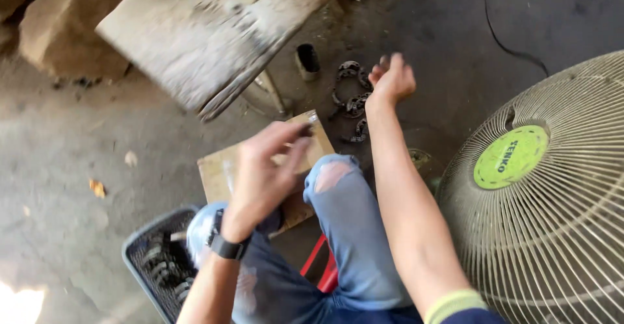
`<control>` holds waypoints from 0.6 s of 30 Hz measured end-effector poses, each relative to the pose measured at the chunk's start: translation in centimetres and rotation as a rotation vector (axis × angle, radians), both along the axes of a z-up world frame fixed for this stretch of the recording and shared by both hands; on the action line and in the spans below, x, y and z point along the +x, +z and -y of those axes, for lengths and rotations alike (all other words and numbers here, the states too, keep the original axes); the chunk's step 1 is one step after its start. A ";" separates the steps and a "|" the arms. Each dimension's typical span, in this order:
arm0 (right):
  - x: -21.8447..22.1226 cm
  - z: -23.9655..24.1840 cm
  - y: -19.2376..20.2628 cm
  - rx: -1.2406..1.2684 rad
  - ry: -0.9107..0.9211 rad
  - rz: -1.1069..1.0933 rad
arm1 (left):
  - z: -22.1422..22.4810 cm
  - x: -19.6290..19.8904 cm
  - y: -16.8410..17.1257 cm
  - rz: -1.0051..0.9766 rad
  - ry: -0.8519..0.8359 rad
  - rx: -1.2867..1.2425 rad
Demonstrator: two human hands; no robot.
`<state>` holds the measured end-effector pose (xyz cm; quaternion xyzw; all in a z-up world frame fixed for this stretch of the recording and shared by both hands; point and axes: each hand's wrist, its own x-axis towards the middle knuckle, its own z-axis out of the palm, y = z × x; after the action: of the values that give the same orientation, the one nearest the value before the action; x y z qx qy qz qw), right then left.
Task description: The recorder is using a bench grinder to smooth and clean motorcycle brake shoe components.
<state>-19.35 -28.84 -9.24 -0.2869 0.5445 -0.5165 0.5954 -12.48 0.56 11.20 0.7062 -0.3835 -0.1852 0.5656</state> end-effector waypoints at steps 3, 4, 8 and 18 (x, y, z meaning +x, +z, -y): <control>-4.0 5.3 -13.3 0.162 -0.185 -0.262 | 4.8 1.4 0.5 -0.078 -0.207 0.147; -6.0 6.7 -17.0 0.174 -0.209 -0.267 | 5.7 2.0 0.1 -0.083 -0.232 0.157; -11.8 10.2 -28.9 0.356 -0.287 -0.529 | 9.5 5.3 -3.9 -0.127 -0.408 0.280; -12.2 12.3 -43.3 0.629 0.112 -0.875 | 17.0 9.5 -14.7 -0.235 -0.468 0.609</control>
<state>-31.55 -41.11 -52.57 -0.3117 0.8539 -0.1283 0.3967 -3.00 -16.44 -3.51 0.7089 -0.3944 -0.4938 0.3131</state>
